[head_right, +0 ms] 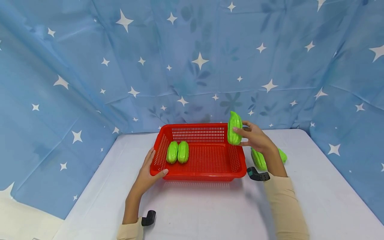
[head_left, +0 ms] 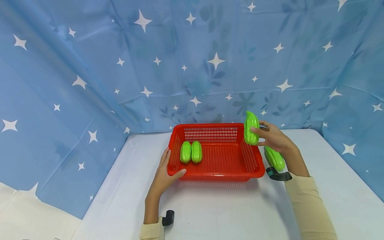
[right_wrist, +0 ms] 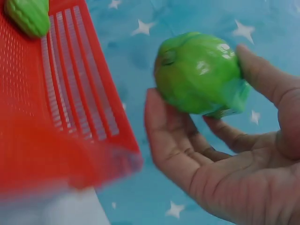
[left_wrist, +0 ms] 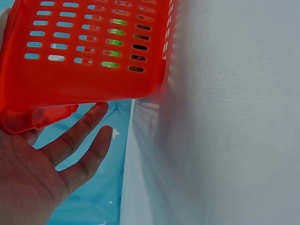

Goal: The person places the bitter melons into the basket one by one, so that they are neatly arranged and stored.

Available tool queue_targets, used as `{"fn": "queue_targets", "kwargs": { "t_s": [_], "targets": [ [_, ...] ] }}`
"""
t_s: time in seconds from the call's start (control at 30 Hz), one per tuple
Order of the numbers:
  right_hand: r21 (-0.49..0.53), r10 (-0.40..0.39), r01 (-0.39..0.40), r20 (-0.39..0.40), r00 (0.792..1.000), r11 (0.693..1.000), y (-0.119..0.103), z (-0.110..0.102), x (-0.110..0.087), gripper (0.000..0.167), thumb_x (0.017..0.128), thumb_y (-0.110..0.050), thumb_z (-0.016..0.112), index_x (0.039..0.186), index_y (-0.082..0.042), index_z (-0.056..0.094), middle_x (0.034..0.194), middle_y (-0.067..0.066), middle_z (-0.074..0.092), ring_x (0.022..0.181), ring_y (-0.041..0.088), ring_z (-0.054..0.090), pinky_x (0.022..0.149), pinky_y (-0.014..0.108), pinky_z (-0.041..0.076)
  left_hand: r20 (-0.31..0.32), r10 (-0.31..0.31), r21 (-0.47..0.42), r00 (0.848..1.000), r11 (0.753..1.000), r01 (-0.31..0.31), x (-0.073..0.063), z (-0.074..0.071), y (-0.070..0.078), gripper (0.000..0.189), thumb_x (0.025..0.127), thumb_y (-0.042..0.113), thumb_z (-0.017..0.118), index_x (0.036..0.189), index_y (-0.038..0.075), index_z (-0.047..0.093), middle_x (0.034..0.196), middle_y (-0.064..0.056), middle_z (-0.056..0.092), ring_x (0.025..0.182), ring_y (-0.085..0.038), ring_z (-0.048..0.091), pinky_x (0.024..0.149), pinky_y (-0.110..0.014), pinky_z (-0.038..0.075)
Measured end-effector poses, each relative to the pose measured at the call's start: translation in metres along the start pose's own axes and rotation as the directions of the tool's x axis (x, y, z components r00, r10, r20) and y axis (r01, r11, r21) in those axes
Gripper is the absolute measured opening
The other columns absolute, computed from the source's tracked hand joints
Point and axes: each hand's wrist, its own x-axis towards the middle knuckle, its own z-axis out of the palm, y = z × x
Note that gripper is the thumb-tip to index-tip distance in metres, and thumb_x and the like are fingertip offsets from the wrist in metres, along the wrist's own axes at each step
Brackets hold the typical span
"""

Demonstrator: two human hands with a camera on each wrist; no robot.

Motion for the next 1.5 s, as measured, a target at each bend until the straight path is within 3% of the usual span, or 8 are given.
{"fn": "queue_targets", "kwargs": {
  "t_s": [0.1, 0.27, 0.47, 0.7, 0.93, 1.03, 1.23, 1.5],
  "targets": [
    [-0.027, 0.026, -0.024, 0.062, 0.998, 0.999, -0.008, 0.013, 0.008, 0.076, 0.1, -0.032, 0.053, 0.152, 0.0, 0.006, 0.143, 0.027, 0.034, 0.102, 0.011, 0.061, 0.096, 0.054, 0.052, -0.001, 0.004, -0.008, 1.0, 1.0, -0.004, 0.0, 0.001, -0.001, 0.106, 0.076, 0.058, 0.075, 0.158, 0.026, 0.016, 0.162, 0.017, 0.011, 0.15, -0.022, 0.02, 0.108, -0.054, 0.042],
    [-0.051, 0.072, -0.065, 0.134, 0.988, 0.997, -0.014, 0.033, 0.023, 0.077, 0.098, -0.03, 0.057, 0.149, 0.004, 0.011, 0.139, 0.028, 0.038, 0.1, 0.017, 0.065, 0.093, 0.048, 0.055, -0.002, -0.001, -0.013, 1.0, 1.0, 0.001, -0.001, 0.001, 0.0, 0.106, 0.075, 0.059, 0.075, 0.158, 0.027, 0.016, 0.162, 0.017, 0.012, 0.15, -0.023, 0.02, 0.107, -0.055, 0.042],
    [-0.119, 0.143, -0.125, 0.164, 0.976, 0.985, -0.015, 0.056, 0.043, 0.083, 0.095, -0.034, 0.063, 0.151, -0.002, 0.011, 0.133, 0.022, 0.043, 0.103, 0.022, 0.062, 0.093, 0.048, 0.055, -0.004, -0.003, -0.008, 1.0, 1.0, 0.003, -0.002, 0.0, 0.003, 0.107, 0.075, 0.059, 0.075, 0.158, 0.026, 0.016, 0.163, 0.015, 0.012, 0.15, -0.025, 0.021, 0.106, -0.055, 0.044],
    [-0.185, 0.23, -0.197, 0.175, 0.957, 0.963, -0.011, 0.08, 0.062, 0.082, 0.091, -0.035, 0.069, 0.149, -0.007, 0.019, 0.111, 0.012, 0.059, 0.093, 0.022, 0.067, 0.093, 0.052, 0.054, -0.007, 0.0, -0.003, 1.0, 1.0, 0.0, -0.002, -0.001, 0.004, 0.107, 0.075, 0.059, 0.075, 0.158, 0.026, 0.016, 0.163, 0.013, 0.012, 0.15, -0.027, 0.021, 0.104, -0.055, 0.044],
    [-0.227, 0.313, -0.268, 0.19, 0.931, 0.936, -0.005, 0.094, 0.075, 0.088, 0.09, -0.036, 0.069, 0.151, -0.004, 0.015, 0.129, 0.018, 0.049, 0.11, 0.034, 0.061, 0.095, 0.053, 0.052, -0.011, 0.007, -0.024, 1.0, 1.0, -0.007, -0.001, 0.0, 0.002, 0.107, 0.075, 0.056, 0.076, 0.158, 0.024, 0.017, 0.163, 0.013, 0.012, 0.15, -0.027, 0.022, 0.104, -0.055, 0.045],
    [-0.248, 0.34, -0.291, 0.186, 0.922, 0.924, -0.003, 0.099, 0.079, 0.083, 0.089, -0.035, 0.07, 0.148, -0.003, 0.021, 0.131, 0.018, 0.047, 0.112, 0.035, 0.059, 0.094, 0.052, 0.054, -0.018, 0.011, -0.022, 1.0, 1.0, -0.011, -0.001, 0.0, 0.001, 0.106, 0.076, 0.054, 0.077, 0.158, 0.024, 0.017, 0.163, 0.012, 0.013, 0.15, -0.028, 0.022, 0.103, -0.055, 0.046],
    [-0.314, 0.383, -0.316, 0.18, 0.906, 0.895, 0.004, 0.107, 0.09, 0.063, 0.088, -0.035, 0.072, 0.13, 0.0, 0.04, 0.116, 0.015, 0.055, 0.101, 0.03, 0.064, 0.085, 0.046, 0.059, -0.012, 0.001, -0.019, 1.0, 1.0, -0.001, 0.0, 0.0, 0.002, 0.103, 0.077, 0.048, 0.077, 0.158, 0.025, 0.017, 0.163, 0.015, 0.012, 0.15, -0.026, 0.022, 0.104, -0.055, 0.045],
    [-0.379, 0.458, -0.376, 0.155, 0.875, 0.846, 0.011, 0.12, 0.102, 0.047, 0.086, -0.035, 0.073, 0.109, -0.004, 0.047, 0.103, 0.011, 0.056, 0.094, 0.028, 0.063, 0.078, 0.04, 0.061, -0.01, -0.007, -0.018, 1.0, 1.0, 0.007, -0.001, 0.0, 0.002, 0.105, 0.076, 0.052, 0.077, 0.158, 0.025, 0.017, 0.163, 0.014, 0.012, 0.15, -0.026, 0.022, 0.104, -0.055, 0.044]
  ]
}}
